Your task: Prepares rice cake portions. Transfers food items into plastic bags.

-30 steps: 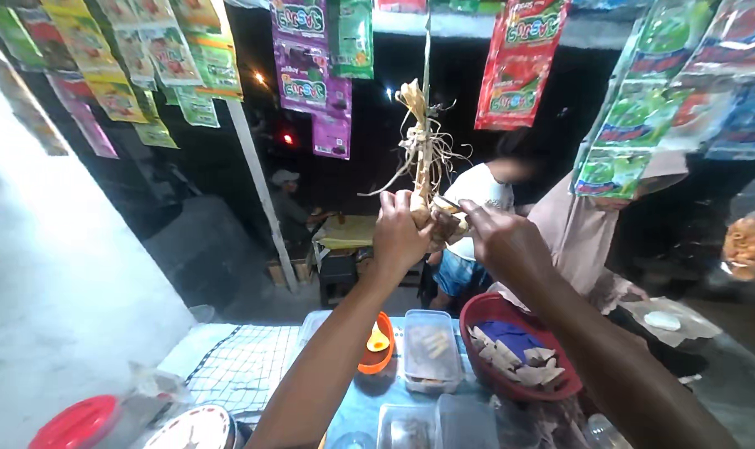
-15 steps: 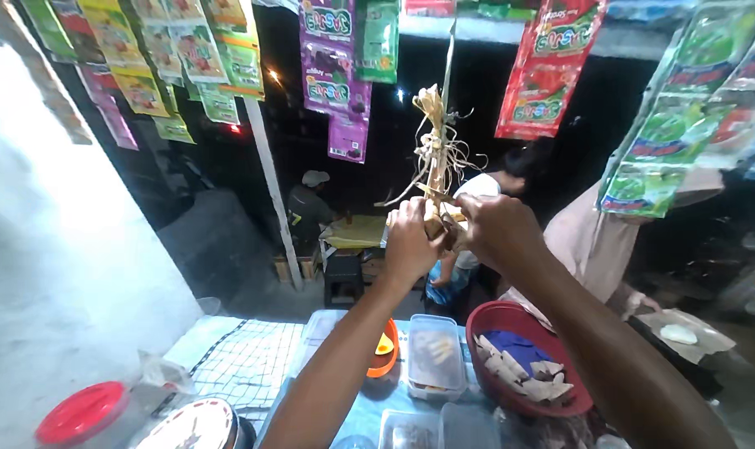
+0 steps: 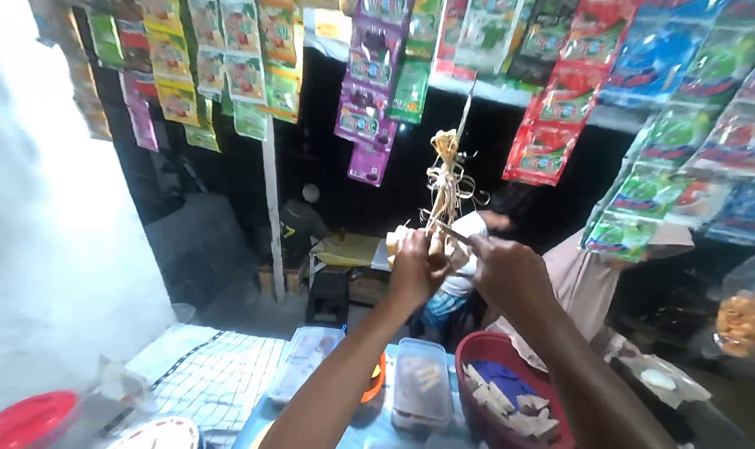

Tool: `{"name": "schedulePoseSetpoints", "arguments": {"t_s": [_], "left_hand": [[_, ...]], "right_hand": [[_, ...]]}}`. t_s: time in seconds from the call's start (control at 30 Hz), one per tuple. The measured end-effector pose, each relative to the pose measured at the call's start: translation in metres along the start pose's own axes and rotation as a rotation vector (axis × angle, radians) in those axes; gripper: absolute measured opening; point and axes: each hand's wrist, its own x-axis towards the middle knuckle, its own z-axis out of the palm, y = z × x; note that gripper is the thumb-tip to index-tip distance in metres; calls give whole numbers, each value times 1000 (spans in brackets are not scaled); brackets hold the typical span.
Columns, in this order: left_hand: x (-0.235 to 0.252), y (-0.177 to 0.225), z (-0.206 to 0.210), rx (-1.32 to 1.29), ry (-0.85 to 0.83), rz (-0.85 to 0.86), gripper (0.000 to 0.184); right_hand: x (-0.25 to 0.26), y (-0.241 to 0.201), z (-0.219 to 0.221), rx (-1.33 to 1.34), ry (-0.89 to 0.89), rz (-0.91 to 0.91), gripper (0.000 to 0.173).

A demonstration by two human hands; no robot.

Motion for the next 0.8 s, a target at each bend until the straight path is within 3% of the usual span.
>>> {"name": "schedulePoseSetpoints", "arguments": {"t_s": [0.1, 0.2, 0.33, 0.4, 0.5, 0.7, 0.8], "left_hand": [[-15, -3, 0, -206, 86, -14, 58], [-42, 0, -17, -504, 69, -217, 62], [-94, -3, -38, -1368, 46, -475, 46], [-125, -6, -42, -1607, 63, -720, 43], [-162, -11, -39, -1579, 164, -1086, 56], [-208, -32, -31, -1462, 292, -1130, 57], [-217, -38, -36, -1248, 223, -1153, 52]], "right_hand": [[-16, -6, -7, 122, 68, 59, 20], [-51, 2, 1, 287, 131, 62, 29], [-111, -6, 41, 644, 72, 142, 33], [-140, -27, 60, 793, -39, 209, 32], [-180, -69, 81, 983, -221, 287, 31], [-225, -139, 111, 806, -242, 333, 28], [-225, -151, 115, 697, -259, 334, 28]]}}
